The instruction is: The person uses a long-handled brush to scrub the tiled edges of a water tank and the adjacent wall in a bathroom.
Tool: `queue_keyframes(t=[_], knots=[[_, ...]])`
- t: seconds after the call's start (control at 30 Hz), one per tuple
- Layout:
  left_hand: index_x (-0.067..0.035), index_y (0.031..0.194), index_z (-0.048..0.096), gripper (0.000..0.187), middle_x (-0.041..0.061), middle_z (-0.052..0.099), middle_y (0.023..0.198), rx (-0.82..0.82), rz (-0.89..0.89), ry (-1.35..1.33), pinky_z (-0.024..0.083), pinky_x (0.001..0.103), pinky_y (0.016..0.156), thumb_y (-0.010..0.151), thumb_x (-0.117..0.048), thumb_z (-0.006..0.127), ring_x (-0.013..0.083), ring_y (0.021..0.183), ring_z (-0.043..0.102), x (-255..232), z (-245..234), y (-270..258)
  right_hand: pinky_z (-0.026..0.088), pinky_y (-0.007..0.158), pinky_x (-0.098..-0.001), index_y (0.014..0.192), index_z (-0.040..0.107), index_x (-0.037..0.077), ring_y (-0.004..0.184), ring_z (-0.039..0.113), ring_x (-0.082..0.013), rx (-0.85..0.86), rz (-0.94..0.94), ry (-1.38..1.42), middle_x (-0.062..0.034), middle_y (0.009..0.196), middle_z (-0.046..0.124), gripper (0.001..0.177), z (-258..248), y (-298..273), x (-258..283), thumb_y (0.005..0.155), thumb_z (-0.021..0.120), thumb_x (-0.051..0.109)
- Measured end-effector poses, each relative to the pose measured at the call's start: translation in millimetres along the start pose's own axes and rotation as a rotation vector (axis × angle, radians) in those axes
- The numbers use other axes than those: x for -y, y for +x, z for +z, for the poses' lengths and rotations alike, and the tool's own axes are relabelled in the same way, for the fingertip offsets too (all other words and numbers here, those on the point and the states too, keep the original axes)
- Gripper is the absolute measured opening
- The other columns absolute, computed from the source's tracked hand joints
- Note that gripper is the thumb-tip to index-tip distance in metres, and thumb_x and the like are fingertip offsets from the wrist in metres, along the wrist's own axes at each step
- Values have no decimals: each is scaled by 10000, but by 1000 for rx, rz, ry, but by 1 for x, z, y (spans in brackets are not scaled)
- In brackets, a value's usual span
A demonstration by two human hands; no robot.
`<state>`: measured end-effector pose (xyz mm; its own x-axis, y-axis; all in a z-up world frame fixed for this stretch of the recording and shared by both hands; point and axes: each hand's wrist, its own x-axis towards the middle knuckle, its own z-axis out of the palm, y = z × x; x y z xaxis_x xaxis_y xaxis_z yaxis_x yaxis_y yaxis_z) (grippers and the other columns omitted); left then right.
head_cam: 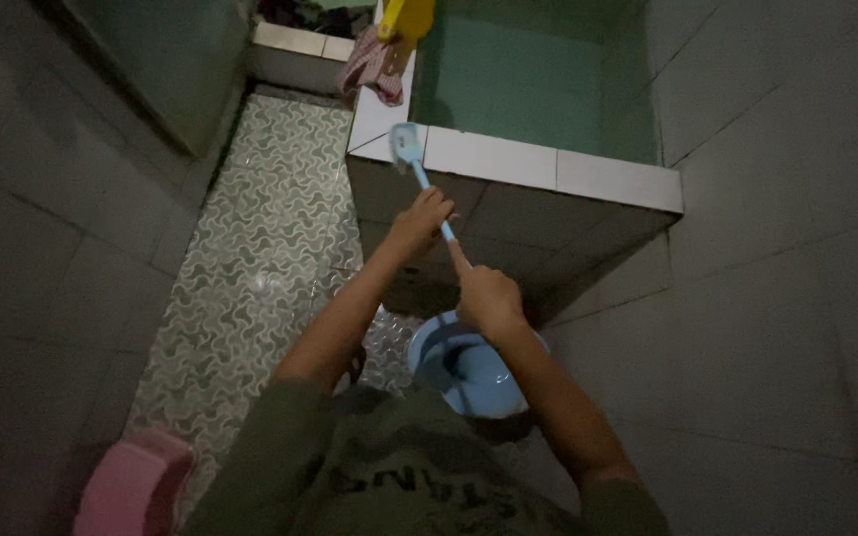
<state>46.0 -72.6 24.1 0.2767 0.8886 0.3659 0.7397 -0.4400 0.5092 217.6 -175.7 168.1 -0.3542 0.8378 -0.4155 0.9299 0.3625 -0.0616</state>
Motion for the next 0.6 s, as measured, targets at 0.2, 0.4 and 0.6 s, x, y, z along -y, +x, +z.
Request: queue_keyframes(t=[0.2, 0.4, 0.6], knots=[[-83, 989, 560, 164, 139, 546, 1147, -62, 24, 16, 545, 479, 828, 1018, -230, 627, 362, 1254, 511, 58, 34, 33, 582, 697, -505, 1657, 95, 193, 794, 706, -398, -109, 16, 51, -223, 909, 698, 1043, -3, 39, 17, 802, 671, 37], [-132, 977, 575, 145, 90, 595, 1002, -182, 202, 91, 571, 468, 817, 1018, -261, 627, 370, 1199, 574, 94, 17, -1, 590, 671, -509, 1671, 60, 233, 732, 703, -381, 79, 7, 64, -225, 878, 711, 1081, -33, 31, 48, 795, 657, 20], [-119, 992, 581, 160, 97, 615, 1035, -247, 123, 149, 582, 455, 761, 988, -269, 637, 356, 1170, 602, 153, -37, -11, 556, 679, -501, 1663, 100, 175, 708, 690, -394, 20, -153, 91, -236, 873, 715, 939, -29, 83, 91, 876, 603, 82]])
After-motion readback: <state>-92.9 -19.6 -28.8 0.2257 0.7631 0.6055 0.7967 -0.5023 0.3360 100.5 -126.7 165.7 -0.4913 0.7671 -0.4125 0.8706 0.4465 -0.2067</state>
